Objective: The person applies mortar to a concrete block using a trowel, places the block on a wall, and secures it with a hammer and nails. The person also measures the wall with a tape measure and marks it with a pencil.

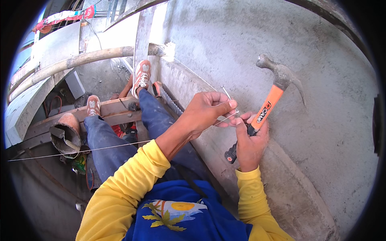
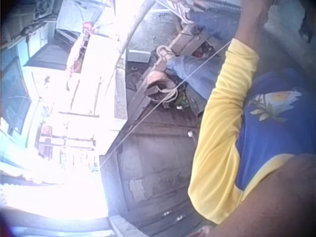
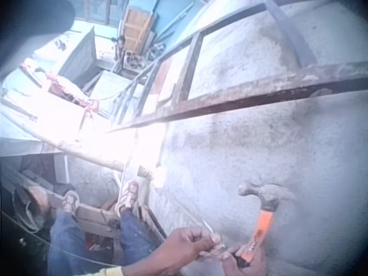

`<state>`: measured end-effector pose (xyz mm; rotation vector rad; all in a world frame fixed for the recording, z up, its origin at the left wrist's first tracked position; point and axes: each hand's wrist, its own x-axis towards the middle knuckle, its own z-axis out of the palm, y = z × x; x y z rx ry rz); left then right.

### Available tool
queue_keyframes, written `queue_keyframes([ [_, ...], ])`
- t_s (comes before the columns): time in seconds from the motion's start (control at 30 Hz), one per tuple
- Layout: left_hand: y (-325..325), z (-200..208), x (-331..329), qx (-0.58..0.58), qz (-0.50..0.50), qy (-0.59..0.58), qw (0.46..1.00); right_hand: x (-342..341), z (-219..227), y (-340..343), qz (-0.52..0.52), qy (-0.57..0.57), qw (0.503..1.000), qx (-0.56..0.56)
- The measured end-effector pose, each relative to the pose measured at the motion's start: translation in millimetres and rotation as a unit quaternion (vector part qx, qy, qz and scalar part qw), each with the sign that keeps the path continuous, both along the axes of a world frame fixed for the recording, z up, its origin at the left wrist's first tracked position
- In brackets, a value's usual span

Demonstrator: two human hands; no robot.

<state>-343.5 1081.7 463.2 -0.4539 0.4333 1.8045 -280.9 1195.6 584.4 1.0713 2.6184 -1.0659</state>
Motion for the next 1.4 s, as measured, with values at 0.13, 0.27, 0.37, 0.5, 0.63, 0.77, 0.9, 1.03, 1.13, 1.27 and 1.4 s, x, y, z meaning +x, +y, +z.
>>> queue_keyframes([
  [0.13, -2, -1, -5, 0.013, 0.006, 0.015, 1.000, -4, -3, -5, -0.026, 0.025, 0.999, -0.035],
  [0.27, 0, -1, -2, 0.007, 0.006, 0.027, 1.000, -3, -7, -2, -0.012, 0.037, 0.999, -0.025],
  [0.37, 0, 0, -2, 0.010, -0.004, 0.044, 0.999, -5, -6, 0, 0.014, 0.027, 0.999, -0.013],
  [0.5, 0, 4, 0, -0.006, -0.011, 0.061, 0.998, -8, -3, -5, 0.008, 0.010, 1.000, -0.005],
  [0.63, 4, 3, 6, 0.004, 0.005, 0.023, 1.000, -4, -4, -2, 0.025, -0.001, 0.997, 0.068],
  [0.77, 9, 4, 1, -0.024, 0.002, 0.055, 0.998, -4, -5, 2, 0.012, 0.013, 0.998, 0.059],
  [0.9, 27, -20, -16, -0.133, -0.014, 0.351, 0.927, -14, -1, -10, -0.048, 0.067, 0.997, -0.009],
  [1.03, 53, -22, -18, -0.164, -0.098, 0.482, 0.855, -33, 21, -10, -0.051, 0.028, 0.998, -0.005],
  [1.13, 61, -22, -12, -0.189, -0.124, 0.517, 0.826, -44, 30, -3, -0.028, 0.005, 0.999, 0.016],
  [1.27, 50, -16, -11, -0.187, -0.083, 0.551, 0.809, -61, 24, 4, 0.005, -0.059, 0.991, 0.118],
  [1.4, 44, -2, -5, -0.204, -0.058, 0.590, 0.779, -52, 6, 19, 0.034, -0.093, 0.987, 0.130],
])
